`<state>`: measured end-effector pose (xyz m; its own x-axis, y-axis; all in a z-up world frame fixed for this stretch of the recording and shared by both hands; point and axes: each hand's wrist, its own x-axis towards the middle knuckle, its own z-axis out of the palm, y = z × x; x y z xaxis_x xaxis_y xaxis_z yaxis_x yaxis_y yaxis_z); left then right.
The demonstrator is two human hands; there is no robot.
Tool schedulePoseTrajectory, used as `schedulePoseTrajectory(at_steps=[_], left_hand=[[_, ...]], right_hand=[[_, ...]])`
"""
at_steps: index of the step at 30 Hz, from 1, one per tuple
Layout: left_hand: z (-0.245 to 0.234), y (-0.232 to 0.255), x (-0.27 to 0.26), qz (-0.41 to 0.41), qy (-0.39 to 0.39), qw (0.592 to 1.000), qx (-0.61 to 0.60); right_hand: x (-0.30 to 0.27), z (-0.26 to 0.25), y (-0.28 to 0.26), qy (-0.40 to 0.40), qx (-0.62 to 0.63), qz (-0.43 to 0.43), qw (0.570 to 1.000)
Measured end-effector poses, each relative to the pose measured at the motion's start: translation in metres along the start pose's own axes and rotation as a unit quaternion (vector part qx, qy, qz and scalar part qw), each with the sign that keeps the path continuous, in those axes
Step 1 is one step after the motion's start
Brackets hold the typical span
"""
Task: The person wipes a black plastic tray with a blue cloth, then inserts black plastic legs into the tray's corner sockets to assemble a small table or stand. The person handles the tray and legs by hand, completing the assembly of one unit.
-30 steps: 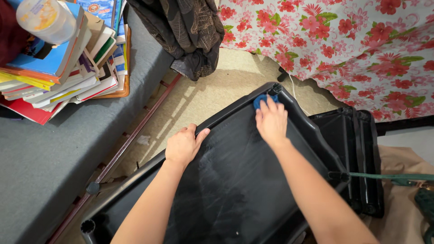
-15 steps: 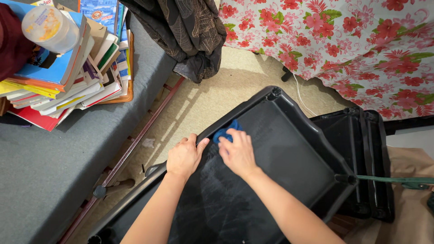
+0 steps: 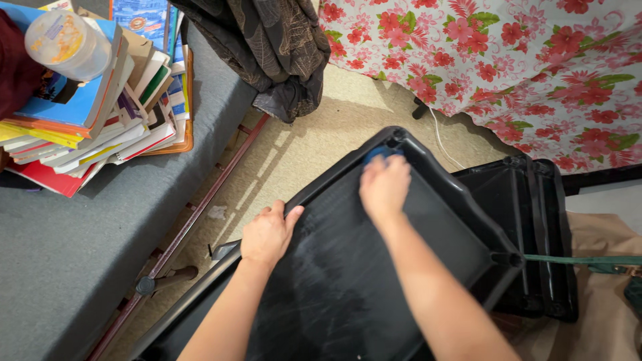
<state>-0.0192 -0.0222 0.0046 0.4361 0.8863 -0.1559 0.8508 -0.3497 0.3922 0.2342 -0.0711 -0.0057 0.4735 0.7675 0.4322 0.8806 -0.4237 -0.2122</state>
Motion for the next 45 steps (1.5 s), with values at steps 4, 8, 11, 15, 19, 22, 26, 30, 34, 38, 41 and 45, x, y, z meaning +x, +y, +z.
schedulePoseTrajectory(at_steps=[4,8,11,15,19,22,26,30,34,38,41,45], left_hand=[[0.002,-0.001,0.001,0.006,0.019,1.0,0.01],[0.002,-0.004,-0.001,0.009,0.022,1.0,0.002],[0.001,-0.007,-0.004,0.009,0.019,1.0,0.002],[0.003,-0.006,-0.004,0.022,0.026,0.999,0.0],[0.004,-0.005,-0.002,0.016,0.031,0.999,0.029],[0.004,-0.007,-0.002,0.009,0.029,0.999,0.016],[0.007,-0.005,-0.003,0.006,0.033,0.999,0.014],[0.005,-0.006,-0.004,0.014,0.035,0.999,0.012],[0.005,-0.005,-0.005,0.01,0.016,1.0,0.003],[0.004,-0.006,-0.004,0.004,0.008,1.0,-0.004],[0.003,-0.006,-0.004,0.015,0.016,1.0,-0.011],[0.002,-0.01,-0.005,-0.002,-0.004,1.0,-0.021]], right_hand=[[-0.085,-0.044,-0.076,-0.043,0.167,-0.113,0.979],[-0.144,-0.093,-0.093,-0.135,0.21,-0.307,0.918],[-0.118,-0.102,-0.04,-0.235,0.155,-0.325,0.903],[-0.043,-0.091,0.045,0.027,0.026,-0.176,0.984],[-0.043,-0.084,0.036,0.028,0.036,-0.061,0.997],[-0.084,-0.088,-0.032,-0.104,0.065,-0.117,0.986],[-0.141,-0.109,-0.083,-0.085,0.248,-0.336,0.905],[-0.097,-0.09,-0.026,-0.191,0.124,-0.366,0.902],[-0.029,-0.038,0.031,-0.069,0.069,-0.12,0.988],[0.016,0.005,0.037,-0.135,0.038,-0.037,0.989],[0.012,0.019,0.014,-0.022,-0.002,0.017,1.0],[-0.03,0.007,-0.029,-0.105,-0.014,0.011,0.994]])
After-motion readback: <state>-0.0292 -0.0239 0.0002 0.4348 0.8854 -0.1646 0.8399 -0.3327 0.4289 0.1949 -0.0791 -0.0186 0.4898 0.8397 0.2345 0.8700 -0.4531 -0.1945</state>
